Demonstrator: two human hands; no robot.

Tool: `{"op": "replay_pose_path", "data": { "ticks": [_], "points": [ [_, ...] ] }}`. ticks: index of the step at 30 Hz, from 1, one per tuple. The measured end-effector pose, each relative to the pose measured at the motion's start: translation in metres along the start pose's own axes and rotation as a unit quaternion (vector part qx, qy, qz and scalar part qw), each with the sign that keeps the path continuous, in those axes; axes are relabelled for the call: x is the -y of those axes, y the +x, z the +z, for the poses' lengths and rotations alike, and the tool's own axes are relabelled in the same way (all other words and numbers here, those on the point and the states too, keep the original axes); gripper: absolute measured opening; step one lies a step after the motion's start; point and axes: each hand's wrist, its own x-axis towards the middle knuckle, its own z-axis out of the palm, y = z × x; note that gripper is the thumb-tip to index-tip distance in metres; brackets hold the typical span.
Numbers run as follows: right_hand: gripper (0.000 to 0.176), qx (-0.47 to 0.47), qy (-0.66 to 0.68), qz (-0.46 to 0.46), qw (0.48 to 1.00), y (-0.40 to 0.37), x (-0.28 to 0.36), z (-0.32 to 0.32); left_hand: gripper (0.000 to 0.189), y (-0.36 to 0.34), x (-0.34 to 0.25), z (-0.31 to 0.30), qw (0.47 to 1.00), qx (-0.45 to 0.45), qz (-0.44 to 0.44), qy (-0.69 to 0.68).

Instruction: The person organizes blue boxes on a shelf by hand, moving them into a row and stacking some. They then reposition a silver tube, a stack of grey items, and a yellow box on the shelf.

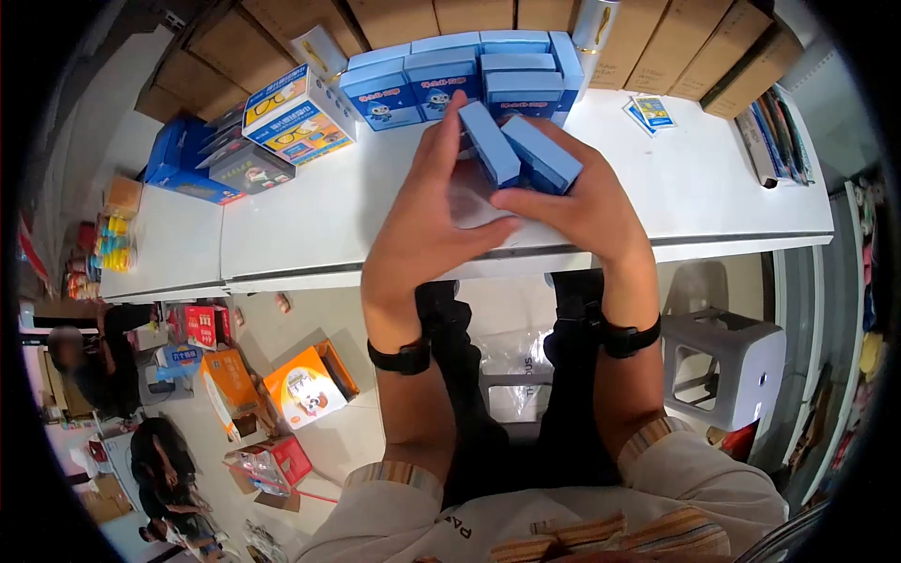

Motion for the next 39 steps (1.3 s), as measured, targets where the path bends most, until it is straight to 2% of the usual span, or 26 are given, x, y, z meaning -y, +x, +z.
{"op": "replay_pose_path", "data": {
  "ticks": [2, 6, 7, 10, 11, 14, 18, 20, 27, 29, 33, 35, 39],
  "points": [
    [0.058, -0.002, 0.005, -0.006, 1.0, 0.001, -0.001, 0.001, 0.114, 0.001, -0.009, 0.004, 0.995, -0.011, -0.013, 0.102],
    [0.056, 0.013, -0.017, 0.002, 1.0, 0.004, -0.005, -0.001, 0.093, -0.001, -0.005, -0.003, 0.985, -0.04, -0.042, 0.162],
    [0.057, 0.01, -0.021, 0.019, 1.0, 0.004, -0.005, 0.0, 0.076, -0.001, 0.003, -0.004, 0.99, -0.078, -0.025, 0.115],
    [0.055, -0.016, -0.032, 0.039, 0.999, 0.005, 0.002, 0.002, 0.063, -0.004, 0.006, -0.009, 0.98, -0.18, -0.079, 0.012],
    [0.053, -0.026, -0.037, 0.042, 0.998, 0.004, 0.004, 0.003, 0.056, -0.004, 0.007, -0.013, 0.976, -0.197, -0.078, 0.046],
    [0.05, -0.038, -0.088, 0.018, 0.995, 0.005, -0.002, 0.006, 0.06, -0.004, 0.005, -0.017, 0.959, -0.222, -0.129, 0.122],
    [0.051, -0.024, -0.093, 0.038, 0.995, 0.006, -0.001, 0.005, 0.055, -0.003, 0.009, -0.015, 0.954, -0.231, -0.05, 0.184],
    [0.051, -0.026, -0.094, 0.048, 0.994, 0.006, 0.0, 0.005, 0.053, -0.002, 0.011, -0.015, 0.952, -0.238, -0.06, 0.181],
    [0.059, -0.084, -0.092, -0.027, 0.992, 0.008, -0.005, 0.011, 0.047, 0.004, 0.017, -0.007, 0.952, -0.272, -0.031, 0.14],
    [0.06, -0.092, -0.096, -0.06, 0.989, 0.01, -0.009, 0.011, 0.044, 0.005, 0.018, -0.006, 0.944, -0.282, -0.014, 0.173],
    [0.06, -0.09, -0.093, -0.043, 0.991, 0.008, -0.005, 0.012, 0.043, 0.007, 0.009, -0.001, 0.924, -0.291, -0.05, 0.242],
    [0.056, -0.083, -0.101, -0.041, 0.991, 0.007, -0.005, 0.011, 0.046, 0.008, 0.007, 0.0, 0.925, -0.288, -0.059, 0.239],
    [0.043, -0.065, -0.03, 0.026, 0.997, 0.004, -0.004, 0.006, 0.046, 0.01, 0.005, 0.001, 0.941, -0.259, -0.08, 0.201]
  ]
}}
